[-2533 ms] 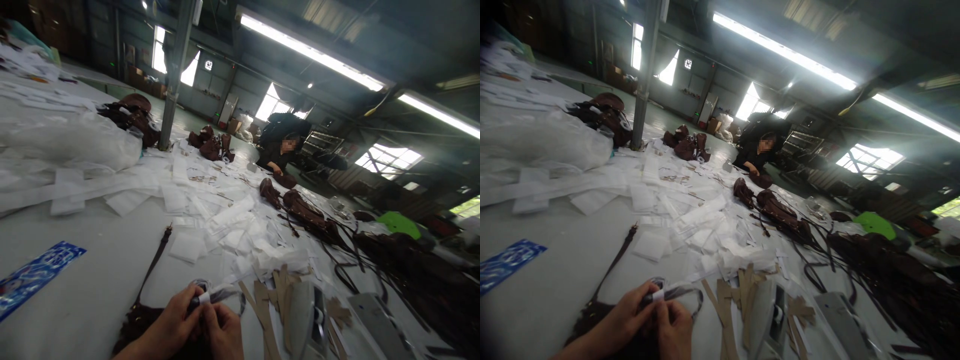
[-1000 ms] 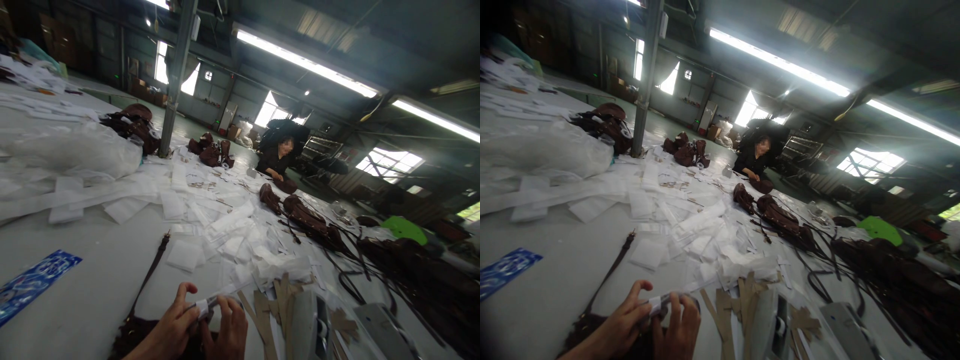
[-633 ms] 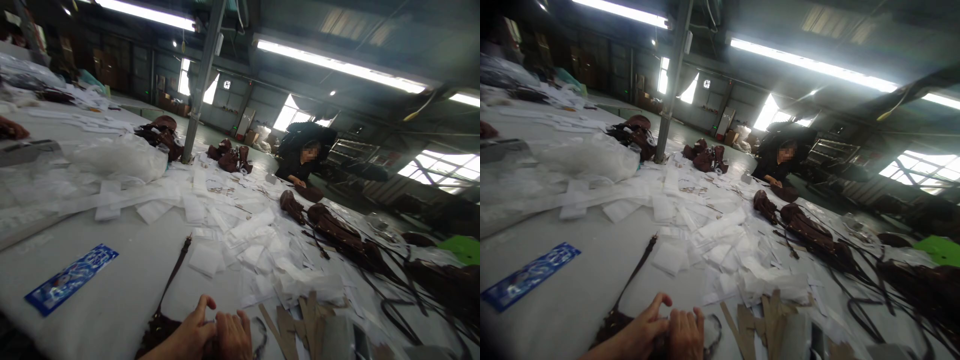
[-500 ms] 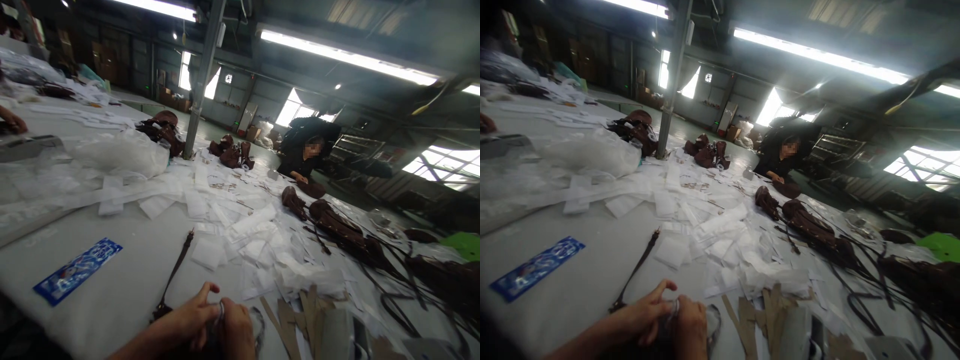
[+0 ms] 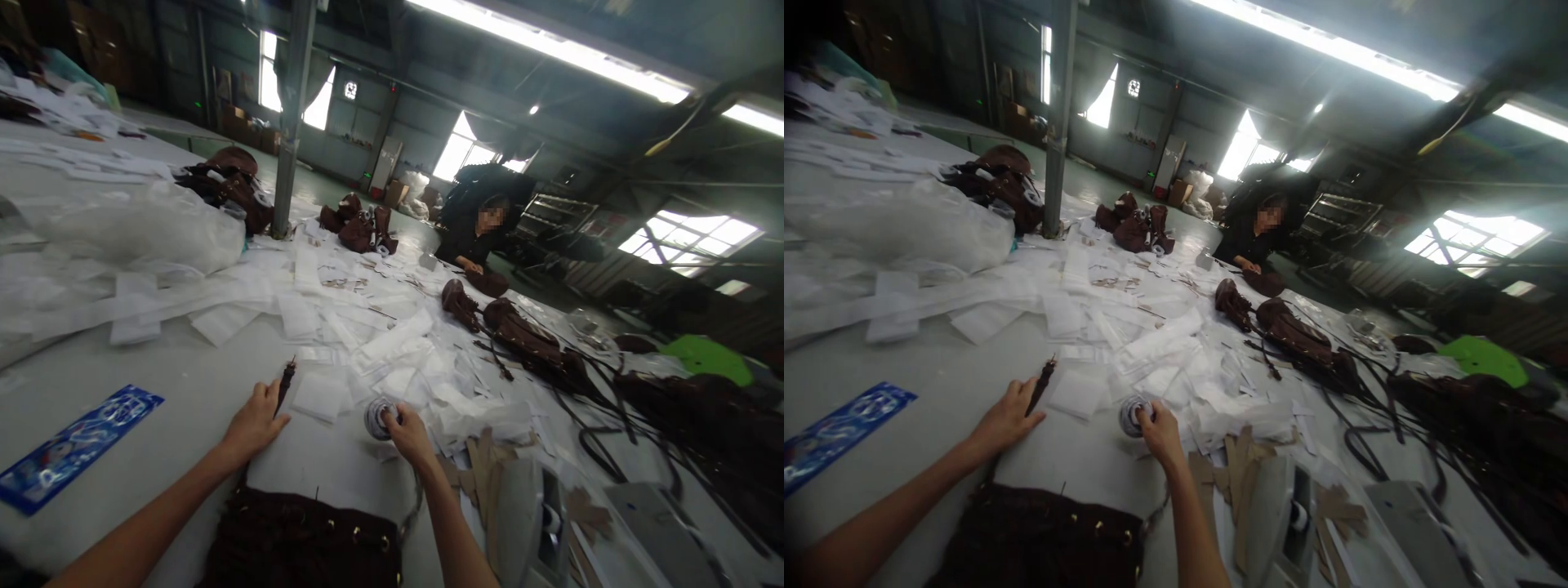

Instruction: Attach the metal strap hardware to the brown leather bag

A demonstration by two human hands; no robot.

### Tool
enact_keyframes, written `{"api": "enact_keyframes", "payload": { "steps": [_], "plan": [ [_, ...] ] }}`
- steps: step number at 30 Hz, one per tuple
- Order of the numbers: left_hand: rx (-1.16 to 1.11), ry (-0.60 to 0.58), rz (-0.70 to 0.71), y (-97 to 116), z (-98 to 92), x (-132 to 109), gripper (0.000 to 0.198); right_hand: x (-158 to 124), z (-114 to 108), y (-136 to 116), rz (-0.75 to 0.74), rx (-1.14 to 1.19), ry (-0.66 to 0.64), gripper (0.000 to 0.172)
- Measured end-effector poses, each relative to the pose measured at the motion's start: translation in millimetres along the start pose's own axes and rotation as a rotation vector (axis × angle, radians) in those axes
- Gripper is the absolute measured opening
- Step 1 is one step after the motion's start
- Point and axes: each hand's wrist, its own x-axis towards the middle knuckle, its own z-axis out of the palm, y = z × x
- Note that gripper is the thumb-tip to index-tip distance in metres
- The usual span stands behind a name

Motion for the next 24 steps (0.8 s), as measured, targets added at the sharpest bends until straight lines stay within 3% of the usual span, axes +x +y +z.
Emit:
{"api": "enact_keyframes", "payload": {
  "steps": [6, 15, 20, 24],
  "plan": [
    [0.054, 0.002, -0.029, -17, 7.5, 12, 0.040, 7, 4, 4, -0.078, 0.171, -0.211, 0.031],
    [-0.045, 0.113, -0.034, -28, 13.6, 13, 0.039, 30, -11, 29, 0.107, 0.167, -0.171, 0.062],
    [-0.099, 0.167, -0.072, -26, 11.8, 14, 0.037, 23, 9, 17, 0.093, 0.023, -0.140, 0.046],
    [-0.135, 0.233, -0.107, -15, -4.1, 14, 0.050, 11, 29, 0, 0.084, -0.031, -0.089, 0.030]
  ]
}}
